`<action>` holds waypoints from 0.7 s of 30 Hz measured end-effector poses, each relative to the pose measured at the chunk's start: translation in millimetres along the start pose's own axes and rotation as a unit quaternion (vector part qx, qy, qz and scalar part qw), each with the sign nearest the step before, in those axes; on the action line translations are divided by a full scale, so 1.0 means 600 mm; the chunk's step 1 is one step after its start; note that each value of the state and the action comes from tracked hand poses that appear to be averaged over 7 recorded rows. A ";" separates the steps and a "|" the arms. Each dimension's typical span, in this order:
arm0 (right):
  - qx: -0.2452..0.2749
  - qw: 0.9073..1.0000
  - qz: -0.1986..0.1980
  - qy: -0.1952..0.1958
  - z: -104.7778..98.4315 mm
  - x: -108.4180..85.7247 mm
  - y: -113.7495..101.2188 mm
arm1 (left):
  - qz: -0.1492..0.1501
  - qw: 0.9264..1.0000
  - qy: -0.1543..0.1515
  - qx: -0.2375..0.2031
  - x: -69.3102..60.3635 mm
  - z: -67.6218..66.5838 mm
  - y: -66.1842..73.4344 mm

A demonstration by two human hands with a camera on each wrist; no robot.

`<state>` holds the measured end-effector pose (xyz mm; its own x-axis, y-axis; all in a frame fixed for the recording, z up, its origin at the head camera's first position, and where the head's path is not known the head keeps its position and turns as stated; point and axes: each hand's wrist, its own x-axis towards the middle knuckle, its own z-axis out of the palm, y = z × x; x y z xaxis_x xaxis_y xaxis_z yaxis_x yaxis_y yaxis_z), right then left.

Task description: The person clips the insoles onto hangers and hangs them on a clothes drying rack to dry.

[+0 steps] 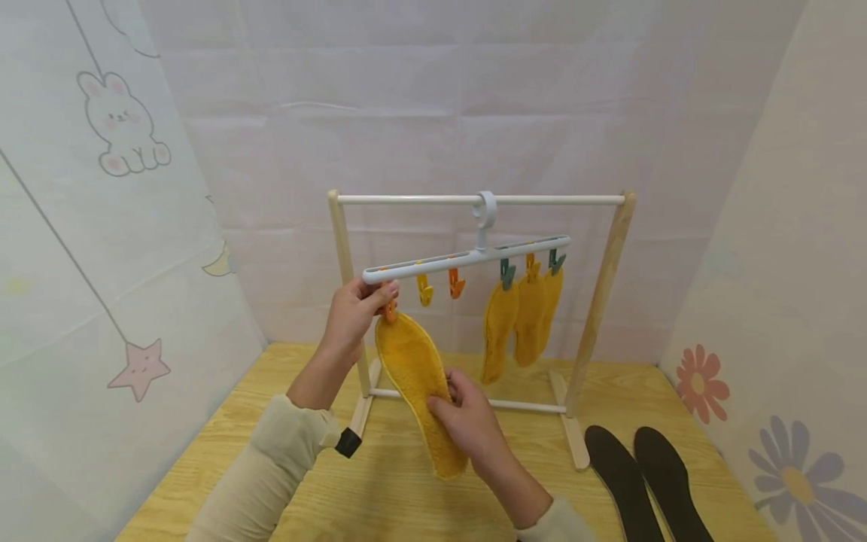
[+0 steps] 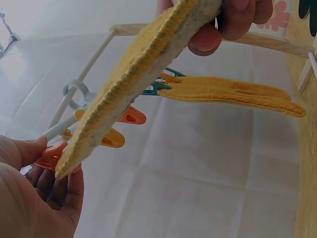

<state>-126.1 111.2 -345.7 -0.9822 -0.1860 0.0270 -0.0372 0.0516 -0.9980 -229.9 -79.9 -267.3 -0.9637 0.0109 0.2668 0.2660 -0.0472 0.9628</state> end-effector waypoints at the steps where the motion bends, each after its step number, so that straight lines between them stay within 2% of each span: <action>1: 0.001 1.000 0.000 0.000 0.000 0.000 -0.001 | -0.001 1.000 -0.001 -0.001 0.000 0.000 0.001; 11: 0.005 1.000 0.005 0.016 0.010 0.002 -0.003 | 0.004 1.000 -0.009 -0.003 -0.004 0.000 0.002; 21: 0.014 1.000 0.002 0.022 0.015 0.003 -0.004 | 0.008 1.000 -0.003 0.002 -0.005 0.000 0.004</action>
<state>-126.2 101.6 -343.7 -0.9896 -0.1416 0.0250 -0.0288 0.0247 -0.9993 -226.5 -79.9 -266.0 -0.9590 0.0155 0.2830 0.2821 -0.0434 0.9584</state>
